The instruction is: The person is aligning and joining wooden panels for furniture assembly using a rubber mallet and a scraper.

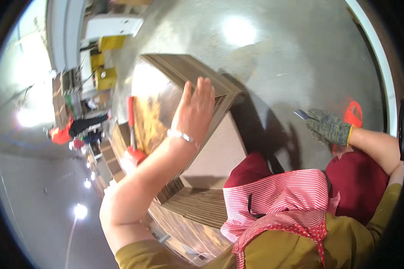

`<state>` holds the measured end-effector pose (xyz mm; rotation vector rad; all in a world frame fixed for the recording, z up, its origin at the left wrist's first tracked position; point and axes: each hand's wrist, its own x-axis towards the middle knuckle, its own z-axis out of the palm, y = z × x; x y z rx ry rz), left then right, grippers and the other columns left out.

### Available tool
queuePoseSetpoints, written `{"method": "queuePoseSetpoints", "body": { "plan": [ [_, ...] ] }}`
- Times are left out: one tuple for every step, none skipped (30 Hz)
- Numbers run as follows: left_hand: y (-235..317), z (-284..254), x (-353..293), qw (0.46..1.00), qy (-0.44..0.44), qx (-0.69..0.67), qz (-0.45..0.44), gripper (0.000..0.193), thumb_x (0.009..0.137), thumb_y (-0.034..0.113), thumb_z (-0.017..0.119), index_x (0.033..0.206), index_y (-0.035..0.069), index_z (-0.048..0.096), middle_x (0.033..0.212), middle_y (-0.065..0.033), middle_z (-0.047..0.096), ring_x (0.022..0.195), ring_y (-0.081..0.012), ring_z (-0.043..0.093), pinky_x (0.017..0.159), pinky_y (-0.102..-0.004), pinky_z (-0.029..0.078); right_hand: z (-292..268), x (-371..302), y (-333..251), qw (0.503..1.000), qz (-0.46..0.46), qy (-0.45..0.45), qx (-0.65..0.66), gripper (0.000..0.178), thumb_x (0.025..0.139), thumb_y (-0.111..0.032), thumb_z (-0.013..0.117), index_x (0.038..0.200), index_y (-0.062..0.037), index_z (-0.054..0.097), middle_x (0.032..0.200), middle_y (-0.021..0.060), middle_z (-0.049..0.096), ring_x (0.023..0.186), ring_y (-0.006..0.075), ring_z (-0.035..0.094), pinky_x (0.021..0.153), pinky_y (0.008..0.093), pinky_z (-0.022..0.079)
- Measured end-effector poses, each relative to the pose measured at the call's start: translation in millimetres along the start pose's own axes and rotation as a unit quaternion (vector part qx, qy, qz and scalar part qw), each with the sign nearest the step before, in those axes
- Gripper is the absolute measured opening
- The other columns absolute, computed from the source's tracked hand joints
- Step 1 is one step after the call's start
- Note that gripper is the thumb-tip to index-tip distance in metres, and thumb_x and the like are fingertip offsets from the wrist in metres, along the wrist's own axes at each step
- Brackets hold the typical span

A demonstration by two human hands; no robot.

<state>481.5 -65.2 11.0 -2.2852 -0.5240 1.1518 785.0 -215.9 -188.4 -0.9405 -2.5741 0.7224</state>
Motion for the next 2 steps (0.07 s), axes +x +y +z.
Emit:
{"method": "queuePoseSetpoints", "body": {
  "plan": [
    [-12.5, 2.2, -6.1, 0.992, -0.079, -0.097, -0.001, 0.057, 0.085, 0.025, 0.047, 0.136, 0.004, 0.034, 0.143, -0.0124, 0.031, 0.134, -0.0253, 0.025, 0.109, -0.0462, 0.020, 0.3, 28.3, 3.6, 0.943, 0.197, -0.084, 0.254, 0.051, 0.084, -0.032, 0.056, 0.124, -0.0017, 0.046, 0.121, 0.0199, 0.050, 0.107, 0.0335, 0.052, 0.092, 0.0409, 0.041],
    [-24.4, 2.5, -8.0, 0.971, -0.126, -0.205, -0.006, 0.060, 0.082, 0.024, 0.051, 0.136, 0.004, 0.034, 0.143, -0.0125, 0.031, 0.134, -0.0243, 0.025, 0.109, -0.0466, 0.020, -34.2, 47.5, -9.7, 0.779, 0.393, -0.182, 0.453, 0.061, 0.080, -0.037, 0.063, 0.128, -0.0041, 0.044, 0.127, 0.0187, 0.047, 0.110, 0.0365, 0.050, 0.093, 0.0440, 0.040]
  ]
}}
